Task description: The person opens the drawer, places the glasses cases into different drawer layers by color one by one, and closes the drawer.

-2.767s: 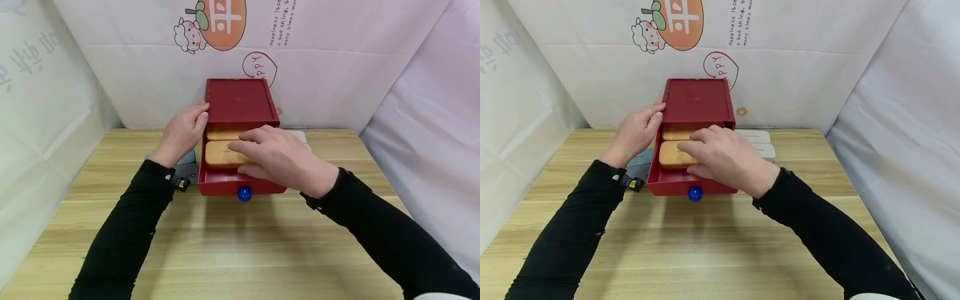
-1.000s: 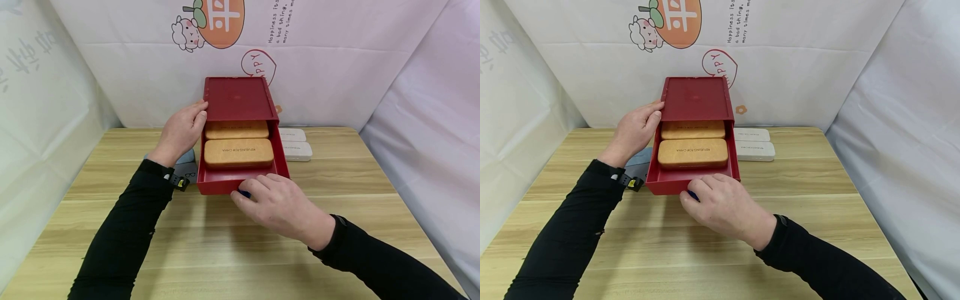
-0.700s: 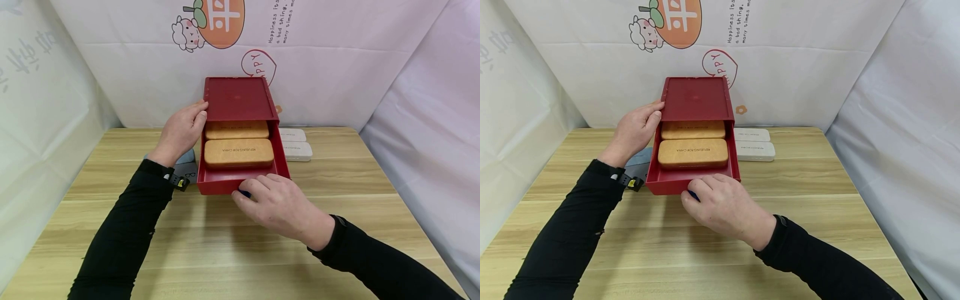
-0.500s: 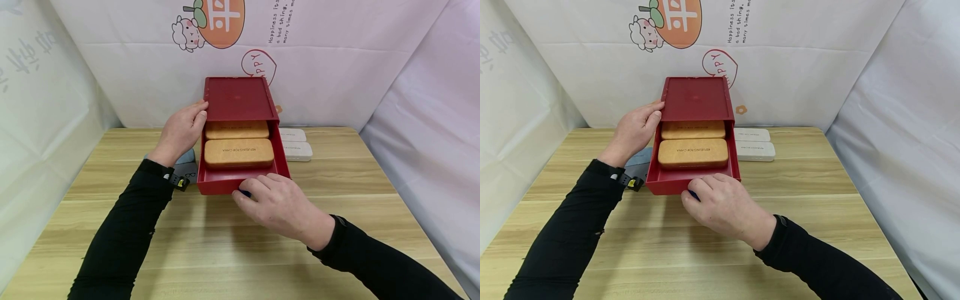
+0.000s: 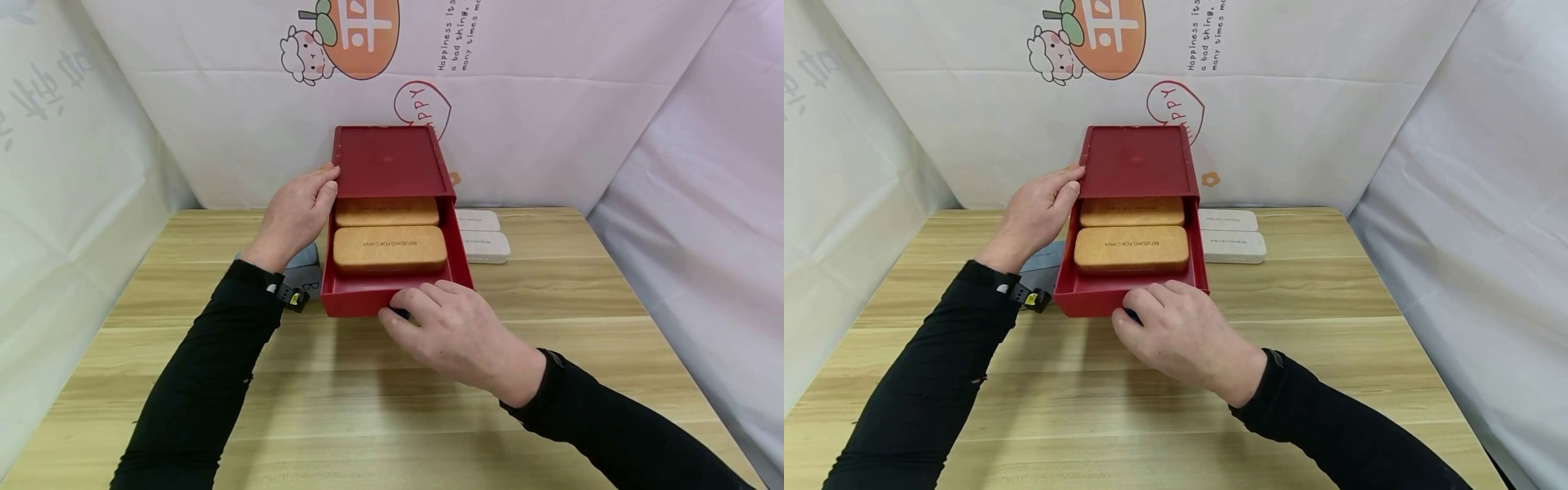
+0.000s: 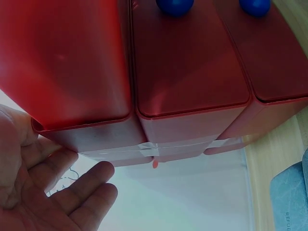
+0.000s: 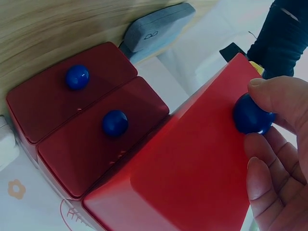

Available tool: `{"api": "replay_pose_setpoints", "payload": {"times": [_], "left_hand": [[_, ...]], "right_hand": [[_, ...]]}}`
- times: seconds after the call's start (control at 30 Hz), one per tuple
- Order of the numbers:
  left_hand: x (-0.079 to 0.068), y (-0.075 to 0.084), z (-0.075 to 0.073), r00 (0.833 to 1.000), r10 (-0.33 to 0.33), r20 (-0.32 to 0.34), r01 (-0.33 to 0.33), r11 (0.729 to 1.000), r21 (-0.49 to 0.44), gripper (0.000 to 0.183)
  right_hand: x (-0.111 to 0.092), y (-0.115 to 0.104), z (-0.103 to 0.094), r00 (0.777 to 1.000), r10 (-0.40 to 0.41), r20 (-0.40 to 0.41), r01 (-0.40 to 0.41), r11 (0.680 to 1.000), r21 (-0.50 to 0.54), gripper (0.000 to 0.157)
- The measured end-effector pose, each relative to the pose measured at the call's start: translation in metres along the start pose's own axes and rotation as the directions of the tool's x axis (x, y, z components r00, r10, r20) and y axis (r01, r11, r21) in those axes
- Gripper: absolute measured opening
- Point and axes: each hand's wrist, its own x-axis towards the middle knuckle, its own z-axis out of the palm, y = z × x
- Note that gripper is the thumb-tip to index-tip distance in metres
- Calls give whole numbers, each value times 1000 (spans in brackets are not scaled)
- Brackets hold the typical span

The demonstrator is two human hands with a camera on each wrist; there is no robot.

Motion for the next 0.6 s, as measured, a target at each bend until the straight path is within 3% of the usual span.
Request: {"api": "replay_pose_setpoints", "payload": {"times": [0.6], "left_hand": [[0,-1,1,1000,-3,-12,3,1000,0,57]], "right_hand": [[6,7,2,1000,12,-19,-12,1000,-23,18]]}}
